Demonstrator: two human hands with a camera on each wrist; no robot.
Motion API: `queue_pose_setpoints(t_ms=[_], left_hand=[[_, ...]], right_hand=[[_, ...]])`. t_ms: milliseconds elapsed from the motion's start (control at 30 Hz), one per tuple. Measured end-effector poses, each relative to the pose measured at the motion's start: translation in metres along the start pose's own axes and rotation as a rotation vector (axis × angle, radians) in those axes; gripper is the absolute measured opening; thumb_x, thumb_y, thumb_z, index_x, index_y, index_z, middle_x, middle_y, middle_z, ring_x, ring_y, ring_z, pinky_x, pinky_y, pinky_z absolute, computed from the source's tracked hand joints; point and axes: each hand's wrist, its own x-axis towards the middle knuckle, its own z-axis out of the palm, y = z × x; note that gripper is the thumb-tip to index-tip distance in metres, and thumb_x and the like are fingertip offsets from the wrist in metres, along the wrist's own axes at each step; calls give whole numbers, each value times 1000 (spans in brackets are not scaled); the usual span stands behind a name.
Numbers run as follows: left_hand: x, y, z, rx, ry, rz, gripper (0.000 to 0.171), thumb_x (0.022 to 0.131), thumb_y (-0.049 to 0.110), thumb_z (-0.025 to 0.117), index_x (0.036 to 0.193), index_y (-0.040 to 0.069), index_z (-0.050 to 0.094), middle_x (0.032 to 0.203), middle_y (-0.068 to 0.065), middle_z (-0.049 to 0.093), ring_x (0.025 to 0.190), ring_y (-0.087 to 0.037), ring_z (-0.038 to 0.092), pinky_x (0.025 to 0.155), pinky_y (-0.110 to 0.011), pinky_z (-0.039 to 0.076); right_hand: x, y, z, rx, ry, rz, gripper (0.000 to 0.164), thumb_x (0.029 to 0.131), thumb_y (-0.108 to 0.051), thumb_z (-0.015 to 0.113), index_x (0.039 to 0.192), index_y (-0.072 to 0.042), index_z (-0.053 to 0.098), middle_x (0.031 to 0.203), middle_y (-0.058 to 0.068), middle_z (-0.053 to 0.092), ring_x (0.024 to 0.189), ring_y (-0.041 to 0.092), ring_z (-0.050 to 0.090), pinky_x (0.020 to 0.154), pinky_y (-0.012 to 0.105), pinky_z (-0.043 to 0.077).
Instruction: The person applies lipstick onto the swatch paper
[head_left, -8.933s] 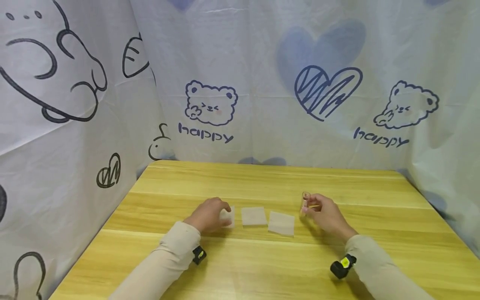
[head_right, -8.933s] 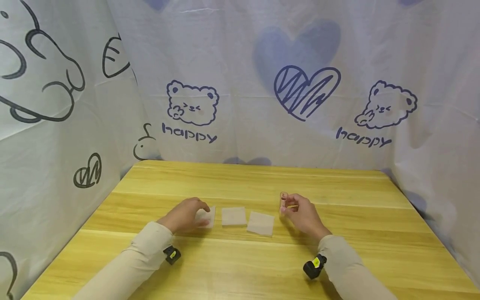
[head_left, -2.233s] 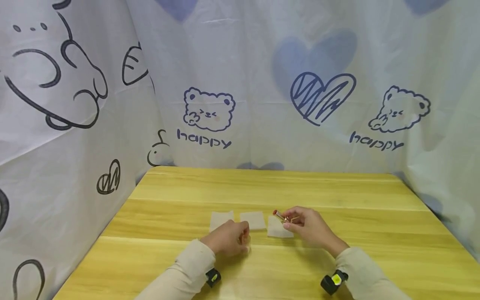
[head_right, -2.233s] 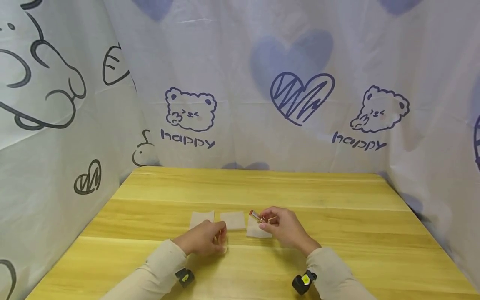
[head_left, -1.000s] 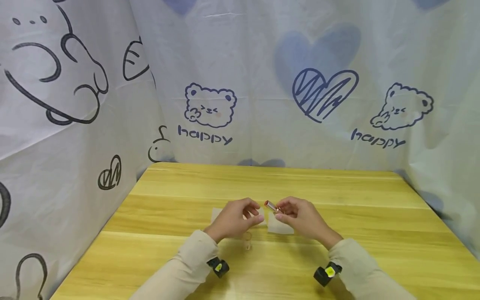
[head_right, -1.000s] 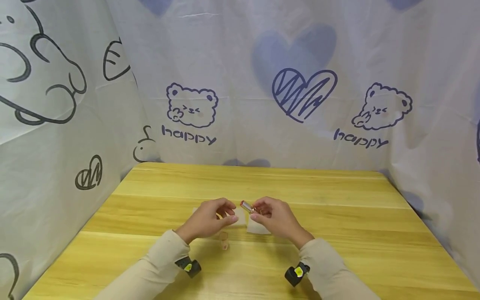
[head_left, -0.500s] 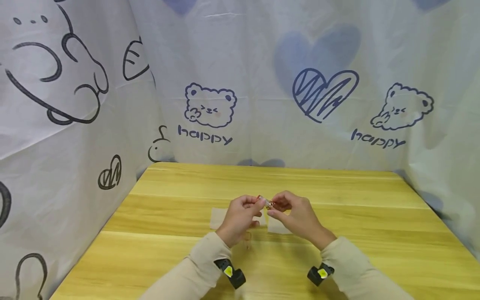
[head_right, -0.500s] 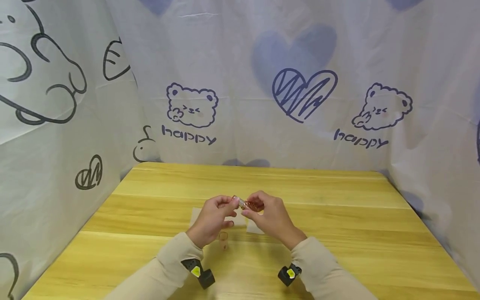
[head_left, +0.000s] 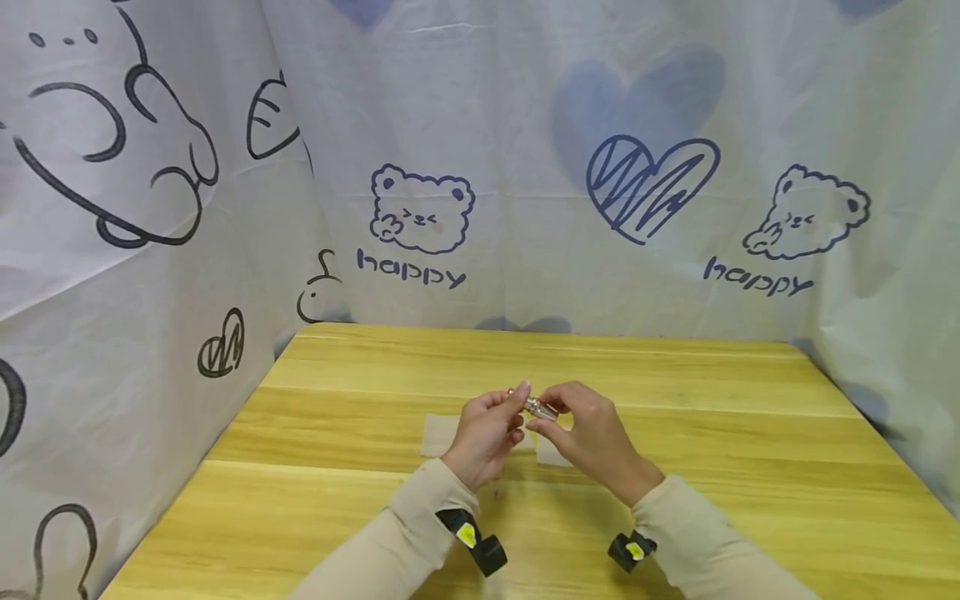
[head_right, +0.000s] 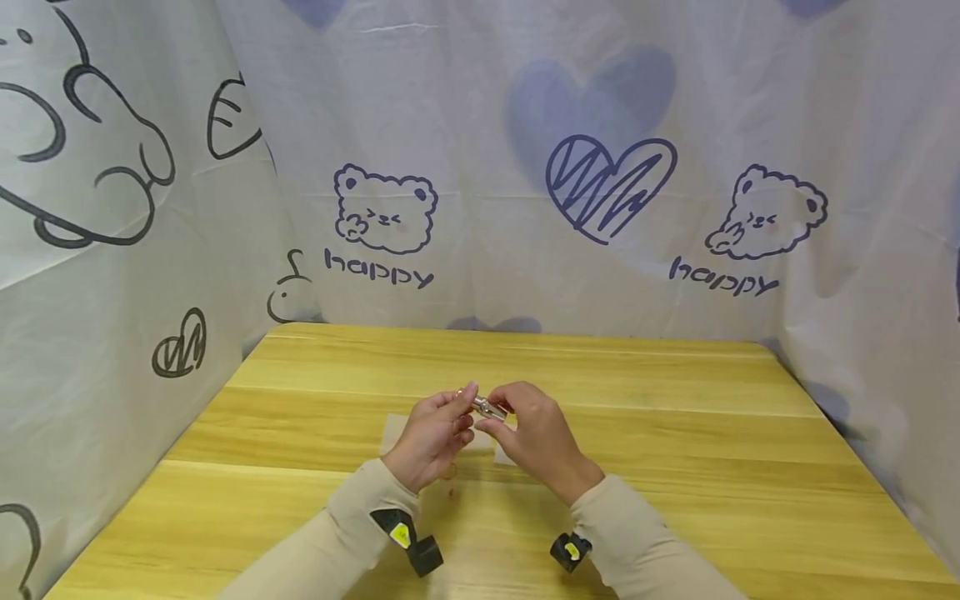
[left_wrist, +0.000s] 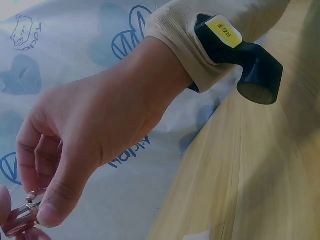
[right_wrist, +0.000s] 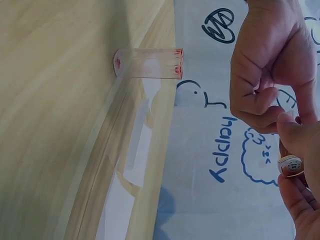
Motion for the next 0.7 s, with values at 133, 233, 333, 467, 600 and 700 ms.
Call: queue_pose_setpoints(t_ms=[133,233,333,467,600,700], left_hand=[[1,-1,1,11,35,22,27,87,22,75,82,8,53,80,0,53,67,-8,48,51,-17,40],[1,-1,1,15,43,38,25,87,20,75,81,8,54,81,0,54,67,-8,48,52,-17,40],[1,-1,2,14,39,49,23,88,18,74,81,8,54,81,0,54,66,-7,47,51,-17,39],[1,-1,2,8,34,62,22,88,15,73,80,8,54,81,0,54,66,-7,47,51,-17,39],[2,-3,1,6,40,90,20,88,13,74,81,7,55,81,0,56,68,-9,48,53,-18,40],[2,-3,1,0,31,114,19,87,11,74,83,7,56,83,-1,56,70,-10,49,54,-19,40]], right_hand=[[1,0,1,-12,12,-8,35,67,-11,89,90,-2,65,81,5,64,72,15,62,61,30,55],[2,0,0,-12,16,0,33,67,-10,89,90,-2,66,81,6,65,71,15,63,61,30,55],[3,-1,0,-3,16,10,32,68,-10,88,90,-3,67,82,6,67,70,15,63,60,30,55],[4,-1,-2,13,8,24,31,69,-10,88,91,-3,67,82,6,68,69,15,63,59,27,54],[4,-2,-2,34,-5,38,28,72,-9,86,92,-2,68,80,5,66,67,12,61,57,24,53],[5,-2,-3,64,-14,60,25,74,-7,84,93,-3,68,78,2,65,65,8,59,56,23,53]])
